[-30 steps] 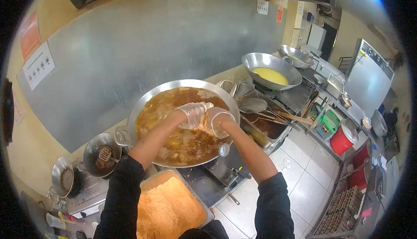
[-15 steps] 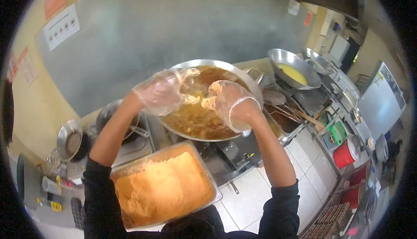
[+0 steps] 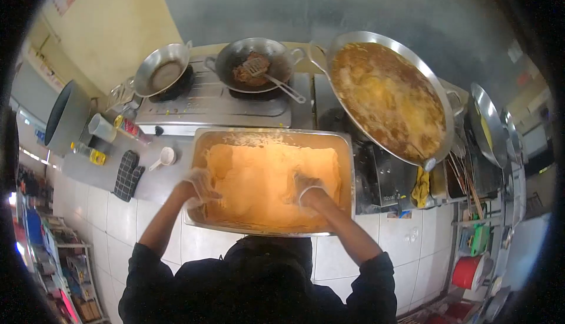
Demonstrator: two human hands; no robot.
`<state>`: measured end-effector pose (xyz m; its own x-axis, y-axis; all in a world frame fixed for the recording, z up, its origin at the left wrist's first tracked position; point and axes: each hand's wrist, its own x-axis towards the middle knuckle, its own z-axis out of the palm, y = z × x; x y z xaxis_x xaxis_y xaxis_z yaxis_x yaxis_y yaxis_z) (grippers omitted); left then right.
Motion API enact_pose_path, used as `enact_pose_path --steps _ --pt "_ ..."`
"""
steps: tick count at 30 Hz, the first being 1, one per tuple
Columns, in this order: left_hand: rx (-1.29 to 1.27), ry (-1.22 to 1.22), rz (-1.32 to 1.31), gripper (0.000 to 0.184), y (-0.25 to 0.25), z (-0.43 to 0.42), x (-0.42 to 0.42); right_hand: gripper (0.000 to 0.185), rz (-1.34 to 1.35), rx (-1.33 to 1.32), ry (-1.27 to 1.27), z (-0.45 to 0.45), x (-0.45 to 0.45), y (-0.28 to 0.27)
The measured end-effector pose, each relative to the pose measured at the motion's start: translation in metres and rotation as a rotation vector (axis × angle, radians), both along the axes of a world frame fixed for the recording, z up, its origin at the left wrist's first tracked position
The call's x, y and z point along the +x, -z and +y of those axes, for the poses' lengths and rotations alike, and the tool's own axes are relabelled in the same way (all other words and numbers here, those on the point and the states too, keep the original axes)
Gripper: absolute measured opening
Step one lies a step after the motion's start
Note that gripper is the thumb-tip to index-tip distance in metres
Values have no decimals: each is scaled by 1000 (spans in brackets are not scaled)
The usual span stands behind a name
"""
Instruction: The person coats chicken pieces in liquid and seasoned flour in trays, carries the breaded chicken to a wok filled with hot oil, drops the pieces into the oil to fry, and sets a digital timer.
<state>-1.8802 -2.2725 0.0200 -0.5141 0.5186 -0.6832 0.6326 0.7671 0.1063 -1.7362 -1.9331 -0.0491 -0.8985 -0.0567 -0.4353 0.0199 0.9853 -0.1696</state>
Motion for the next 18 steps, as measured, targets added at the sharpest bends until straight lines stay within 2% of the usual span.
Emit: enact_pose_path --steps 1,2,3,4,5,7,8,10,11,13,14,15,16,18 --pt "-1 -20 -5 88 46 -11 8 75 -5 -1 -20 -12 -3 5" --pt "99 -11 68 85 94 -20 19 83 -18 19 28 -23 -5 9" --pt "199 1 146 81 119 -29 31 91 -28 41 77 -32 -7 11" --pt "197 -14 147 81 119 -31 43 91 -28 40 62 -34 -11 27" --pt "393 -19 275 84 121 -24 54 98 -43 78 74 -34 -19 47" --pt "591 -27 407 86 98 2 56 106 -55 119 83 -35 -31 72" --pt "419 -164 176 85 61 18 44 104 -58 102 137 -38 -33 78" --pt "249 -291 -48 85 68 21 33 102 -54 89 195 -35 -34 90" --pt "647 -297 -209 72 117 15 21 94 -42 -7 234 -29 -34 97" --pt "1044 -258 -369 59 130 19 19 88 -8 -104 292 -28 -28 105" --pt "1174 -205 -495 47 133 26 21 81 -90 -556 479 -31 -19 110" --pt "1240 -171 -561 42 134 34 20 74 -168 -1015 647 -32 -17 111" --pt "1303 -135 -632 36 140 41 19 74 -154 -1011 656 -35 -20 97" --pt "1094 -101 -504 32 152 47 13 60 -339 -1132 860 -45 -24 72"
